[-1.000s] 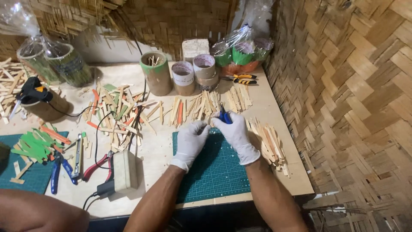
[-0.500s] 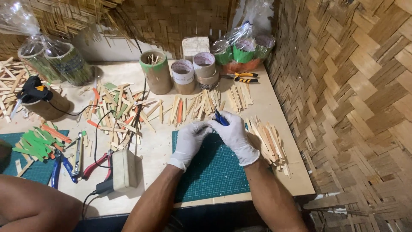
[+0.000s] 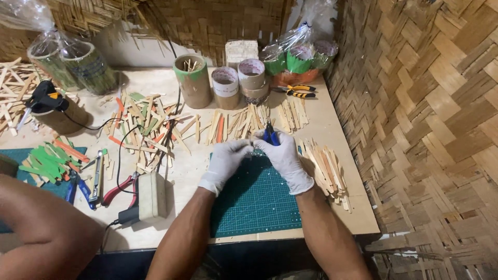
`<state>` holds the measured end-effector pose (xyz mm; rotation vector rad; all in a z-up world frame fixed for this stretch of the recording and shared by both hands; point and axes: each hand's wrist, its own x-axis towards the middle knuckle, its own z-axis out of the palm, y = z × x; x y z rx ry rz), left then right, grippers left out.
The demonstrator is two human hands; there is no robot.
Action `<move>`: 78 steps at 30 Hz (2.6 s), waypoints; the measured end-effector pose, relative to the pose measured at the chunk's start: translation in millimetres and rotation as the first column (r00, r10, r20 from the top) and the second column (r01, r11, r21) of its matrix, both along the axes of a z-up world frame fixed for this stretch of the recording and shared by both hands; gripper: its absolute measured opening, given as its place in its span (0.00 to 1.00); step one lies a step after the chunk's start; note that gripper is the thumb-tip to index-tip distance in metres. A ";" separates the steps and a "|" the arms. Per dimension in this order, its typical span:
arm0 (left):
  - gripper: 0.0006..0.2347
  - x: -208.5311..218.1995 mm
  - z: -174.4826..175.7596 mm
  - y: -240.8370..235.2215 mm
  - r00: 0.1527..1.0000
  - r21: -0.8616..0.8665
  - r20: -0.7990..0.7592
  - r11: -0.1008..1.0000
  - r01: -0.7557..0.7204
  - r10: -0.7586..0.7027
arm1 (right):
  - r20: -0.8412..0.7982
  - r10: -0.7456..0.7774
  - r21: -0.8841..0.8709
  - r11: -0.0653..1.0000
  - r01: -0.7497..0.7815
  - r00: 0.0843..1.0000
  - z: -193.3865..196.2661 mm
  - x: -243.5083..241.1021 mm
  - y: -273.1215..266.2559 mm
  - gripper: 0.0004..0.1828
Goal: Trimming and shaping small wooden sticks using a hand tool on a cutting mat.
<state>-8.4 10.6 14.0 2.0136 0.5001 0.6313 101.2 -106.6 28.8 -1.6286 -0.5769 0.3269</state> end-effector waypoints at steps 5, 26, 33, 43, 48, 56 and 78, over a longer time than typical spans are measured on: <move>0.07 0.9 -0.2 28.0 0.951 -0.580 0.268 0.814 0.030 0.156 | 0.148 0.047 -0.055 0.998 -0.039 0.988 -22.1 2.4 4.0 0.13; 0.09 14.1 -1.1 19.9 0.926 -0.804 0.237 0.595 0.017 0.295 | 0.347 -0.194 -0.033 0.975 0.218 0.918 -4.6 -20.8 3.5 0.08; 0.07 8.7 -1.0 16.5 0.885 -0.580 0.348 0.812 -0.057 0.310 | -0.375 -0.116 0.054 0.988 0.147 0.920 -11.9 -18.1 15.8 0.08; 0.16 16.6 -10.5 15.4 0.735 -0.715 0.600 0.624 0.315 0.316 | -0.661 0.075 0.179 0.982 0.060 0.747 -19.8 -27.8 18.8 0.10; 0.16 14.9 7.5 -0.7 0.693 -0.760 0.625 0.486 0.432 0.361 | -0.699 0.115 0.216 0.975 0.054 0.706 -27.7 -19.9 16.8 0.10; 0.11 17.7 7.5 3.2 0.672 -0.774 0.628 0.405 0.486 0.393 | -0.714 0.124 0.207 0.978 0.039 0.689 -32.6 -21.7 20.1 0.12; 0.11 15.8 -13.1 -9.2 0.977 -0.417 0.110 0.900 -0.123 0.184 | 0.235 -0.045 -0.333 0.935 0.124 0.971 -3.1 -4.9 4.4 0.11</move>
